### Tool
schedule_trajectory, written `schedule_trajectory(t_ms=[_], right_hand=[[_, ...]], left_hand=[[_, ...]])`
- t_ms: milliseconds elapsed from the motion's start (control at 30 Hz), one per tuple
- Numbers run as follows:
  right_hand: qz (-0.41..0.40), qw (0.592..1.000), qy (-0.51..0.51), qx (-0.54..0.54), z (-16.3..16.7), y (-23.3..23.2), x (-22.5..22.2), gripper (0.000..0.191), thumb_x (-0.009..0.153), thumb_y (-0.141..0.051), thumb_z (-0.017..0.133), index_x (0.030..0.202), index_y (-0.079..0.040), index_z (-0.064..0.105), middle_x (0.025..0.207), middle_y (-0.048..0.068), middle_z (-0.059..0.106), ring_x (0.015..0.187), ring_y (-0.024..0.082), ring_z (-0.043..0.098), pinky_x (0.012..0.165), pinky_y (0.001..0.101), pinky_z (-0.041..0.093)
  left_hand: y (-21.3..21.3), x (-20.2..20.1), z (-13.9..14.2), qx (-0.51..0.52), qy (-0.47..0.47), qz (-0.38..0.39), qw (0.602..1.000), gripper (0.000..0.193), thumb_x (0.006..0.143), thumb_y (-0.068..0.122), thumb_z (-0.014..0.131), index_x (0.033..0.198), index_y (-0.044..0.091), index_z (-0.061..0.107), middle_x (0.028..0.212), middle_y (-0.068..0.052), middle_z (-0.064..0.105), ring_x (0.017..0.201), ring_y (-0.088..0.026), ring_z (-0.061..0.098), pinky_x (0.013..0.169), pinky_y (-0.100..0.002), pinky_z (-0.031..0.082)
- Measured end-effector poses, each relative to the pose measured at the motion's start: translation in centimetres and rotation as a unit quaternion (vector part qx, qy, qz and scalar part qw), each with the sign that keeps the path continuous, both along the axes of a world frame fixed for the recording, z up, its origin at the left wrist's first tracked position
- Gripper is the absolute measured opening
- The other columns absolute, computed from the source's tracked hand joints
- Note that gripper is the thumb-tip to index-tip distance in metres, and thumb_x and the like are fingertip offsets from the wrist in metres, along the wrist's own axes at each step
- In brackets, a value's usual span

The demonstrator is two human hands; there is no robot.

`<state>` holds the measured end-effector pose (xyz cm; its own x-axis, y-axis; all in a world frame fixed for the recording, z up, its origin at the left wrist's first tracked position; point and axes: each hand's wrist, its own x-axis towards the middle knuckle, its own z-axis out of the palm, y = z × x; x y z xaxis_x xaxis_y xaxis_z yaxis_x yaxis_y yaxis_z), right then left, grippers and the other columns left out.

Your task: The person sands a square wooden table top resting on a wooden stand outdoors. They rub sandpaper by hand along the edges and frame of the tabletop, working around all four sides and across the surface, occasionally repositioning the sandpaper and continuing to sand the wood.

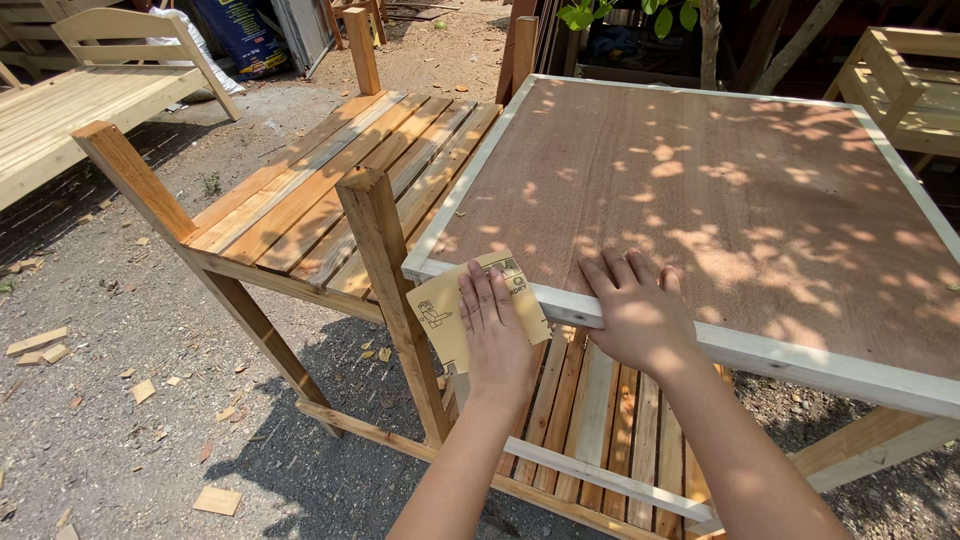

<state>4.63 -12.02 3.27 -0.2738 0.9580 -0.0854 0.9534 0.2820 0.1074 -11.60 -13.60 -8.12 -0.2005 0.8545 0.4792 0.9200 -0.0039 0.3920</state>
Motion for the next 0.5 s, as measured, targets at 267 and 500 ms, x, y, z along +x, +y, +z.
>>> schedule_trajectory(t_ms=[267,500], right_hand=[[0.013,1.000,0.010,0.013,-0.1,0.1,0.1,0.095,0.083,-0.043,0.077,0.160,-0.032,0.023,0.169,0.000,0.020,0.155,0.025,0.019,0.122,0.0540,0.022],[-0.005,0.999,0.030,-0.016,0.3,0.0,-0.3,0.092,0.085,-0.045,0.075,0.159,-0.036,0.020,0.169,-0.003,0.014,0.155,0.022,0.016,0.125,0.0534,0.016]], left_hand=[[0.1,-1.0,1.0,-0.094,-0.042,0.033,0.994,0.097,0.082,0.010,0.064,0.153,-0.012,0.001,0.163,-0.033,-0.008,0.153,-0.049,-0.007,0.124,-0.055,0.006],[0.9,-2.9,-0.1,0.003,0.021,0.043,0.999,0.087,0.083,-0.006,0.053,0.157,-0.009,0.007,0.167,-0.033,0.000,0.155,-0.049,0.001,0.126,-0.056,0.009]])
